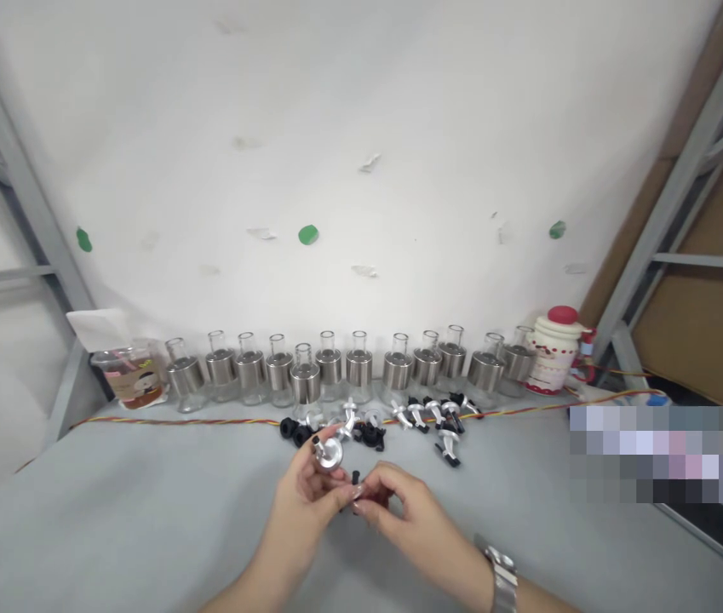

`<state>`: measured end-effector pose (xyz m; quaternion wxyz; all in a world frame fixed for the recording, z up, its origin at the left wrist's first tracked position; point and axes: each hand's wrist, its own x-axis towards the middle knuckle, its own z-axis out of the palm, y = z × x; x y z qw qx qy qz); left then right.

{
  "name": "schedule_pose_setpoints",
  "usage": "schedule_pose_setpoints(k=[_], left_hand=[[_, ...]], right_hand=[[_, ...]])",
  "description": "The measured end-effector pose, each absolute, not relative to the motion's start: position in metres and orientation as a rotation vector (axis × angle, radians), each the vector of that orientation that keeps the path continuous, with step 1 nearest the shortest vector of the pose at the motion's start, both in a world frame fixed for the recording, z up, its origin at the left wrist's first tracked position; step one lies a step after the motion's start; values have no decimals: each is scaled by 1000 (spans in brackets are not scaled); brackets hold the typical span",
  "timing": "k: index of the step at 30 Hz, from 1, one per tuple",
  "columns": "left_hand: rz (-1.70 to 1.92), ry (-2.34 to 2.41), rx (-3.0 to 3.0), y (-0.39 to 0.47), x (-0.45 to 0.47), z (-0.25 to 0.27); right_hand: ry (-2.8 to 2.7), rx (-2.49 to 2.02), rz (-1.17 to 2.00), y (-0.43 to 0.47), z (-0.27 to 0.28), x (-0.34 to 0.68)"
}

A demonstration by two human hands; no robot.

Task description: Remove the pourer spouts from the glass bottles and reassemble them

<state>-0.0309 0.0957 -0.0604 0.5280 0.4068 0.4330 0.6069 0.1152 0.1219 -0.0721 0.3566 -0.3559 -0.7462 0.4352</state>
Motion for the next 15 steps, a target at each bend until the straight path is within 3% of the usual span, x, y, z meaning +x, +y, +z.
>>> schedule_pose_setpoints(k=[9,15], left_hand=[[1364,974,1032,102,-33,-79],[1350,1037,1130,104,-36,-73]], right_hand=[[-2116,-674,921,123,-74,121],[-2096,-756,904,133,-71,127]])
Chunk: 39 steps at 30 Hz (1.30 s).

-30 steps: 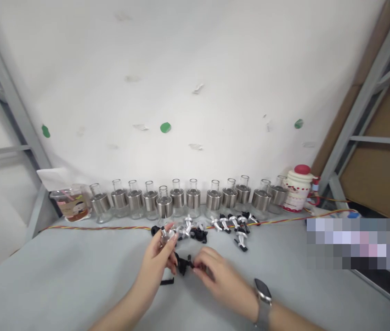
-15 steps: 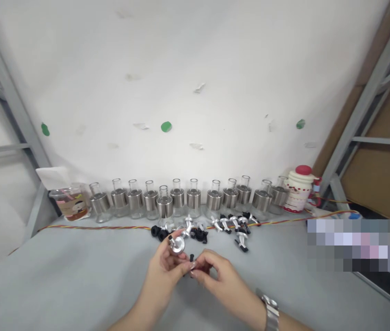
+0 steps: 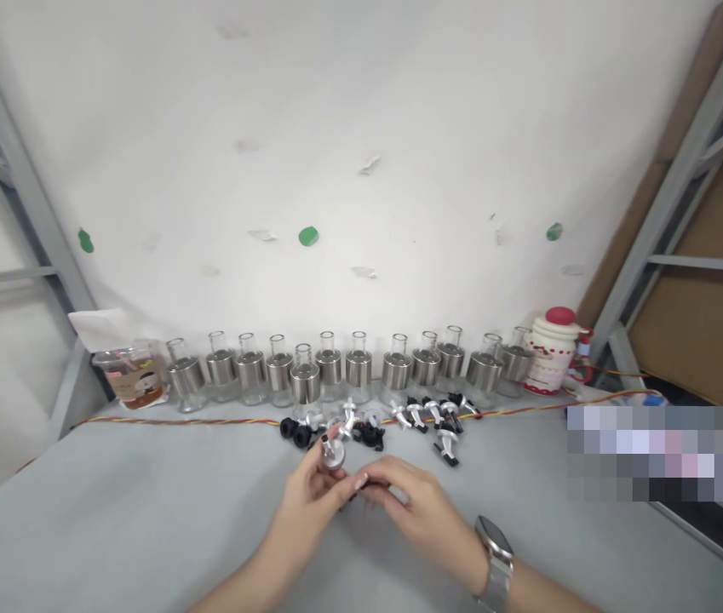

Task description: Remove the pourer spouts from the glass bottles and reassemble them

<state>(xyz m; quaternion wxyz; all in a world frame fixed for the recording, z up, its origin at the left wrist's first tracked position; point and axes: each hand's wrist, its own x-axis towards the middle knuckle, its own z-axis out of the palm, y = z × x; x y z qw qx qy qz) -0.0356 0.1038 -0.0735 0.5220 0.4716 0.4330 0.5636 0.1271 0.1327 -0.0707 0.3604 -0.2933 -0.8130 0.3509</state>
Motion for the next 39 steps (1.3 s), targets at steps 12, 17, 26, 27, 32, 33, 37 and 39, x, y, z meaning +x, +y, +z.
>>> schedule_pose_setpoints(k=[12,17,26,27,32,33,37,39], left_hand=[[1223,1514,1482,103,-47,-65],[1277,1554,1573,98,-46,-53],[862,988,1361,87,-39,-65],[825,1008,1376,84,-38,-63],[696,1194,1567,72,-35,-45],[702,1221,1612,71,-35,-42],[706,1224,1734,73,-35,-43],[705,1213,1765,73,-35,-45]], right_hand=[[-1701,-756,1330,147,-64,135],[-1586,-613,1523,143,-58,135],[-1416,-459,1899,135,-55,137],[-1431,-448,1917,134,-56,136],[-1541,-459,1902,133,-60,133],[-1555,-472,1894,133,-60,132],[-1597,-532,1870,133,-58,132],[-1579,-552,1882,132,-56,131]])
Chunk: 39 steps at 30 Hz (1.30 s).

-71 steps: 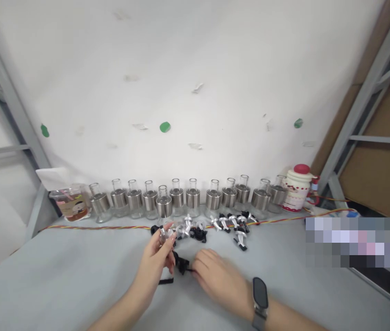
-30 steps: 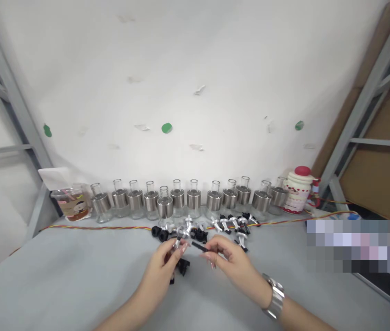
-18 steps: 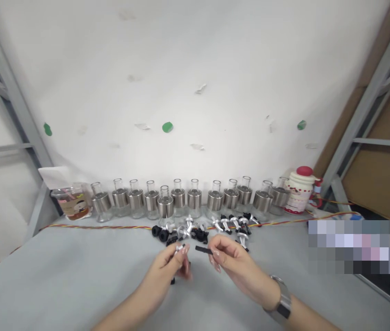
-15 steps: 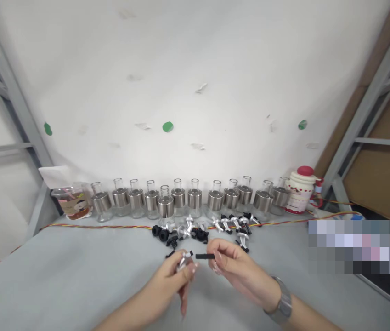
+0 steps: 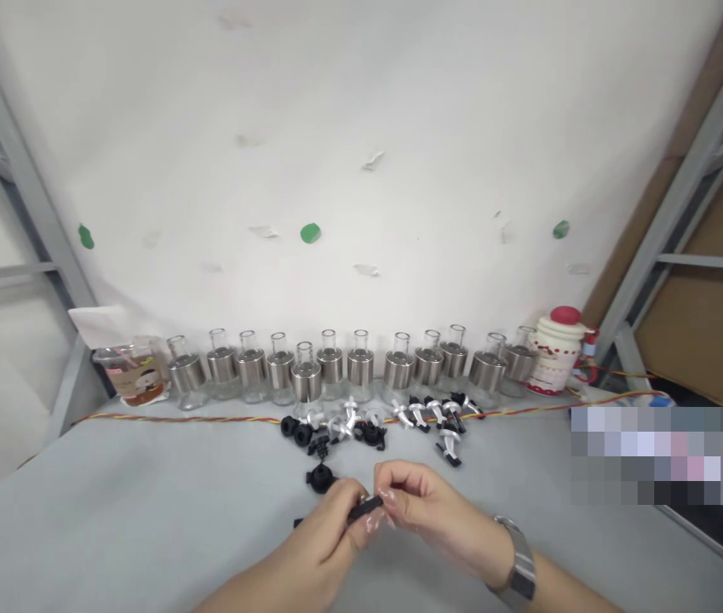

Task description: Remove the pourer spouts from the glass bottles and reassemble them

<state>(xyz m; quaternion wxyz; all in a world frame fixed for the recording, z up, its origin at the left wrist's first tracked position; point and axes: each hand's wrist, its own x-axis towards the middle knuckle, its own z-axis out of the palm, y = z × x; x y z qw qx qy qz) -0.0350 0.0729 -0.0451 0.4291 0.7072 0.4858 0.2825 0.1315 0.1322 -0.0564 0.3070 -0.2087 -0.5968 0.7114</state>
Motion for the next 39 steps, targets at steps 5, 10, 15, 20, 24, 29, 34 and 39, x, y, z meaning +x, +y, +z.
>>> schedule_pose_setpoints(k=[5,10,15,20,24,29,34,39], left_hand=[[754,1165,1760,71,-34,-43],[838,1147,1542,72,-33,-49],[876,1131,1281,76,-30,-59],[877,1085,1217,79,-28,-58],[889,1127,1181,80,-28,-57],[884,1121,1184,80,-26,-59],[863,1158,1159,77,-23,-55],[886,1063,1173,75,-25,-50]], right_hand=[[-1499,-555,1967,131,-55,130],[-1605,-588,1858,132,-57,131],[-1661,-650,1708,129,-53,131],[-1623,-721,1644,127,-52,128],[-1607,-765,1605,128,-54,126],[-1695,-795,1330,123,-54,129],[-1862,-797,966,116,-54,131],[-1870,-804,940,115,-59,129]])
